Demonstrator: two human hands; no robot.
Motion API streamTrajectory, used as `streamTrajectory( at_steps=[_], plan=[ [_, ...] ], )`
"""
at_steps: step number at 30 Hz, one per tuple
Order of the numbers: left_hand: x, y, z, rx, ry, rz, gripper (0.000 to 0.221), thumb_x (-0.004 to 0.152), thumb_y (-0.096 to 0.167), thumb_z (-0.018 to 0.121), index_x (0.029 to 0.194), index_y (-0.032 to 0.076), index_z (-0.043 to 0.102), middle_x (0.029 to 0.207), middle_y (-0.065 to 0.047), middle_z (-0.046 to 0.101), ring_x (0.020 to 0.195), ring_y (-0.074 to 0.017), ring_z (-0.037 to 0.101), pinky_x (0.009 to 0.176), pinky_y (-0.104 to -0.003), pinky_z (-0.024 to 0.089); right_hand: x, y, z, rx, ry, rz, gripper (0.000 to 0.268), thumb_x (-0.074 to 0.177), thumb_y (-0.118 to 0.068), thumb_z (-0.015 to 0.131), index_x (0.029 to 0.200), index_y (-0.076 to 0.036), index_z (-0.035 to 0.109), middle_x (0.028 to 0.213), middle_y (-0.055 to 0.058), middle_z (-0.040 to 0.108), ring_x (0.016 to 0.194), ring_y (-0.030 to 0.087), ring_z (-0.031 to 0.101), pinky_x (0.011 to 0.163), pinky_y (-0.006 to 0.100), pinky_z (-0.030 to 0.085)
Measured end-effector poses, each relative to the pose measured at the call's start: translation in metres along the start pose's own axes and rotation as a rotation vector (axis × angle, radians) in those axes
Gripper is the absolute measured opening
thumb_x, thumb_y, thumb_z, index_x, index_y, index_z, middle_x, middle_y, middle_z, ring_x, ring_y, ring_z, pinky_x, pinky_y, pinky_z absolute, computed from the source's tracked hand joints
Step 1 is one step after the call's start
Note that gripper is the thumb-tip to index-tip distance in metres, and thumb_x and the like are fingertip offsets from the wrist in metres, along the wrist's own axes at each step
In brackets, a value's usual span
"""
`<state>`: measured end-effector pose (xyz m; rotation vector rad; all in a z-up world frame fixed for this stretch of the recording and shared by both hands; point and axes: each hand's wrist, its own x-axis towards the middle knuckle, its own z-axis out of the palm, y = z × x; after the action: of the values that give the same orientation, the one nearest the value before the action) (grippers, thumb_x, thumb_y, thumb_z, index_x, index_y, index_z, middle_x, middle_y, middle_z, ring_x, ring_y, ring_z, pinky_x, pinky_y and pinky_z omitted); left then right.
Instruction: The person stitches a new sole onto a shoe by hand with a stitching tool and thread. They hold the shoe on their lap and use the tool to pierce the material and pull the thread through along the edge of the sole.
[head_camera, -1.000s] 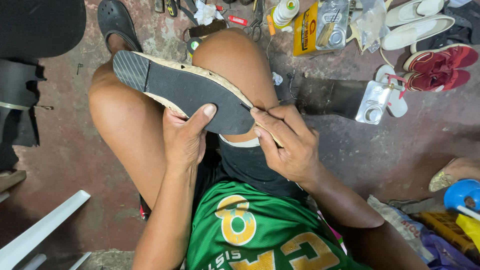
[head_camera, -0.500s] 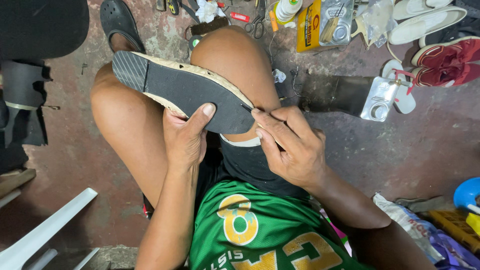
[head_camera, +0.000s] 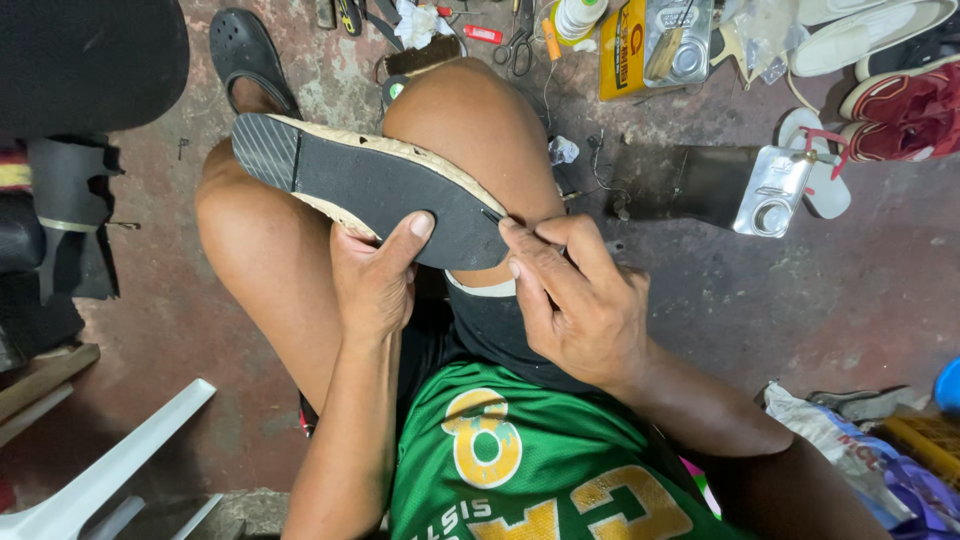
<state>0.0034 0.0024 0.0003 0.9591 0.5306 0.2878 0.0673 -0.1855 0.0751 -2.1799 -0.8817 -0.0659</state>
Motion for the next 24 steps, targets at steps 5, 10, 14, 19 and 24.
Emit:
streamTrajectory(
  at_steps=[5, 10, 14, 19, 24],
  plan=[
    [0.002, 0.0, 0.001, 0.004, 0.001, 0.0, 0.03, 0.091, -0.004, 0.077, 0.119, -0.003, 0.067, 0.111, -0.01, 0.074, 0.098, -0.0155, 0.071, 0.092, -0.03, 0.057, 0.004, 0.0, -0.001, -0.005, -0.021, 0.016, 0.028, 0.097, -0.004, 0.073, 0.124, -0.003, 0.072, 0.104, 0.006, 0.064, 0.079, 0.019, 0.071, 0.065, 0.033, 0.059],
    [0.003, -0.002, 0.0, -0.011, 0.001, 0.006, 0.032, 0.09, -0.004, 0.077, 0.12, -0.002, 0.067, 0.113, -0.01, 0.073, 0.101, -0.0158, 0.071, 0.095, -0.031, 0.057, 0.008, 0.0, -0.001, -0.022, -0.027, 0.012, 0.029, 0.095, -0.005, 0.073, 0.124, -0.004, 0.072, 0.104, 0.006, 0.064, 0.077, 0.019, 0.07, 0.063, 0.033, 0.058],
    [0.004, -0.006, -0.004, -0.026, 0.015, -0.007, 0.033, 0.09, -0.004, 0.079, 0.12, -0.003, 0.066, 0.112, -0.01, 0.073, 0.1, -0.0172, 0.07, 0.094, -0.033, 0.057, 0.013, 0.002, -0.006, 0.047, -0.068, 0.019, 0.029, 0.096, -0.005, 0.071, 0.124, -0.004, 0.072, 0.106, 0.007, 0.065, 0.082, 0.02, 0.071, 0.068, 0.032, 0.058],
    [0.001, -0.01, -0.014, -0.132, 0.044, -0.046, 0.04, 0.086, 0.0, 0.079, 0.123, -0.001, 0.063, 0.115, -0.01, 0.071, 0.106, -0.0209, 0.07, 0.101, -0.036, 0.057, -0.001, 0.027, -0.018, 0.363, -0.132, 0.206, 0.029, 0.098, -0.003, 0.067, 0.127, -0.004, 0.069, 0.106, 0.009, 0.065, 0.089, 0.017, 0.069, 0.079, 0.028, 0.056],
    [0.0, 0.014, -0.035, -0.151, 0.145, 0.009, 0.052, 0.083, 0.01, 0.087, 0.125, 0.005, 0.056, 0.116, -0.009, 0.067, 0.106, -0.0229, 0.069, 0.096, -0.039, 0.06, -0.032, 0.083, -0.02, 0.354, 0.066, 0.416, 0.034, 0.101, -0.001, 0.062, 0.135, -0.004, 0.065, 0.108, 0.007, 0.058, 0.092, 0.016, 0.061, 0.086, 0.027, 0.049]
  ],
)
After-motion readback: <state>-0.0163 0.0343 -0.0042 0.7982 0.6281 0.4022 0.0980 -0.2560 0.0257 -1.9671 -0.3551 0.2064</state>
